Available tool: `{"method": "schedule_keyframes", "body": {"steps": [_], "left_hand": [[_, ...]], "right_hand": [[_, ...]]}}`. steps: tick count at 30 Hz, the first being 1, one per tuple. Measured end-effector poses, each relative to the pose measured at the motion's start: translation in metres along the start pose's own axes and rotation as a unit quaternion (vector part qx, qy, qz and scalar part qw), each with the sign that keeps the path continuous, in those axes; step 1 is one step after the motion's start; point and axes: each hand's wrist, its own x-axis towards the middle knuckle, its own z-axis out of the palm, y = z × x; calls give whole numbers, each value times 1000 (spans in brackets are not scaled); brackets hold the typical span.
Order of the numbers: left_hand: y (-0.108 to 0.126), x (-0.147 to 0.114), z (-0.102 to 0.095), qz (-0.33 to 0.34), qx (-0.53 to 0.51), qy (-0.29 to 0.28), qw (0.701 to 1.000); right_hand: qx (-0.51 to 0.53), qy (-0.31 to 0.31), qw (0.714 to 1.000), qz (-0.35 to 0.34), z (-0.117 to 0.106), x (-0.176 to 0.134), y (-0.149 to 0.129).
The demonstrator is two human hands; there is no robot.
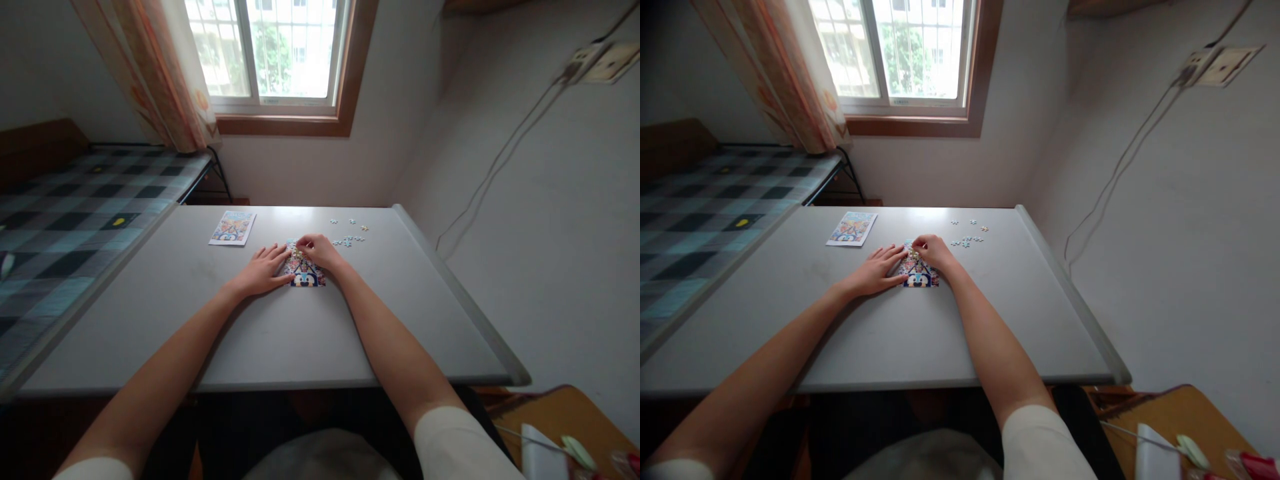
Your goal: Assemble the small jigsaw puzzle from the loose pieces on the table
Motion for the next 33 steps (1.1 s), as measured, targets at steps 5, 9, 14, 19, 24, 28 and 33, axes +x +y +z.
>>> {"method": "schedule_keyframes", "body": {"steps": [5, 9, 14, 19, 24, 28, 33], "left_hand": [[-1, 0, 0, 4, -3, 1, 1000], [-2, 0, 1, 4, -6, 3, 1000], [-2, 0, 2, 4, -8, 4, 1000], [-3, 1, 3, 6, -6, 5, 1000], [-2, 1, 3, 6, -6, 5, 1000], [-2, 0, 3, 6, -5, 4, 1000], [-3, 1, 3, 3, -4, 5, 1000]], "right_hand": [[-3, -2, 1000, 2, 0, 0, 0], [1, -14, 1000, -10, 1, 1, 3], [-26, -7, 999, -22, 4, 1, 5], [-58, 2, 998, -24, 5, 1, 4], [-86, 9, 996, -19, 6, 1, 3], [-106, 5, 994, -14, 7, 0, 3], [-130, 1, 992, -8, 7, -2, -2]]}}
